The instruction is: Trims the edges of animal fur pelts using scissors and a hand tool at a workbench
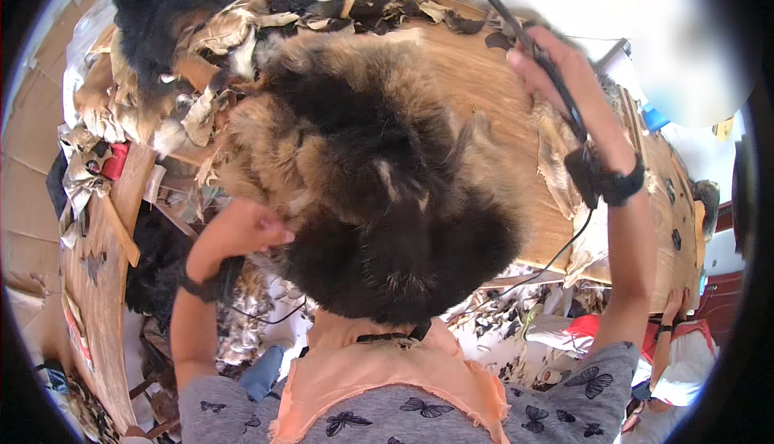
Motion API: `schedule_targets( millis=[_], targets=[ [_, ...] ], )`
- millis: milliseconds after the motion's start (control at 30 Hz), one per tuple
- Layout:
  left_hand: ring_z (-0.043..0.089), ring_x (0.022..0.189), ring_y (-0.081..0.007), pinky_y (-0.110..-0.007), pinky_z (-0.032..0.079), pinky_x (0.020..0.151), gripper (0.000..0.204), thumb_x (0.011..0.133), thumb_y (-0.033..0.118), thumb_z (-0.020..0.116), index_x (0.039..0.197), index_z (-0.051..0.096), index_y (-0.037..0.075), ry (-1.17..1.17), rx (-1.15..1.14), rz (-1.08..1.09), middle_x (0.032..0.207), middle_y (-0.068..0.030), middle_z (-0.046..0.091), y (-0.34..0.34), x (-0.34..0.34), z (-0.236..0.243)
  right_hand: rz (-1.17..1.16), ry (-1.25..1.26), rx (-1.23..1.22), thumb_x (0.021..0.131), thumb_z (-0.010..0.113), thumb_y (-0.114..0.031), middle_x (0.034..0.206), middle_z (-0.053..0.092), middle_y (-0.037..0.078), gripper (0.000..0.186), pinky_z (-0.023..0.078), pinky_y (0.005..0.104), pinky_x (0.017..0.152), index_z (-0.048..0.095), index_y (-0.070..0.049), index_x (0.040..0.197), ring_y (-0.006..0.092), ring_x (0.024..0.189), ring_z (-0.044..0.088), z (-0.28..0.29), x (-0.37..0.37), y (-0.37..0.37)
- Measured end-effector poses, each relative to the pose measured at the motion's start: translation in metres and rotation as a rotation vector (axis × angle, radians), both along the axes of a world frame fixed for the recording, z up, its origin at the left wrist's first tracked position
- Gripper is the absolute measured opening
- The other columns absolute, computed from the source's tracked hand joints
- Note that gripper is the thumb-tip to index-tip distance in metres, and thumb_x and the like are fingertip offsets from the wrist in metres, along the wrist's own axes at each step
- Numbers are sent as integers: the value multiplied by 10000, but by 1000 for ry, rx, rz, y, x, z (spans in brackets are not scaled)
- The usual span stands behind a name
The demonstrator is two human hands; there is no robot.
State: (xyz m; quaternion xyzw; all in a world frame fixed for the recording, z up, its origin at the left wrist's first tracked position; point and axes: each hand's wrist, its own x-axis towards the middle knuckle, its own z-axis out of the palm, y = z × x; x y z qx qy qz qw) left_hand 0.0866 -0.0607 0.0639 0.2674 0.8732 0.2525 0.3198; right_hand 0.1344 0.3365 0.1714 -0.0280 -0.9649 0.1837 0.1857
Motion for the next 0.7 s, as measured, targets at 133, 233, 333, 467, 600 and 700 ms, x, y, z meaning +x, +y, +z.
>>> schedule_targets(
  millis=[133,233,333,467,600,700],
  targets=[
    [532,444,-128,-241,406,432,313,783,278,596,629,596,5,227,-128,304,508,-64,556,-51,29,-67,107,-35,147,781,599,-300,571,529,81,301,412,290,521,532,-61,951,181,540,532,32,-34,14],
    [529,468,-136,-243,399,426,320,810,311,571,661,589,28,-371,301,754,564,-31,580,-75,65,-103,288,37,313,783,596,-255,581,525,65,302,403,293,527,511,-68,1006,153,531,494,38,-77,9],
    [566,556,-155,-240,426,448,283,836,313,535,831,593,37,-491,444,829,704,-43,613,-88,83,-139,468,115,300,772,605,-262,661,559,102,352,417,318,572,495,-82,1054,192,591,525,16,-123,1],
    [605,759,-195,-288,509,544,370,864,308,471,1092,490,18,-689,683,948,946,-86,595,-61,102,-147,548,-69,227,760,624,-311,815,585,150,428,438,359,670,468,-88,1091,276,748,571,-20,-167,-39],
    [598,780,-184,-303,516,544,421,879,368,403,1127,484,37,-828,936,1121,999,-73,587,-45,96,-157,606,-261,281,738,644,-303,821,591,151,452,436,373,662,467,-51,1069,299,760,570,-38,-193,-71],
    [591,784,-167,-297,508,538,377,883,340,409,1125,492,63,-729,991,985,1005,-65,586,-46,94,-162,656,-150,347,703,667,-293,816,595,174,482,430,388,665,476,-40,1066,328,786,569,-64,-214,-76]
  ],
)
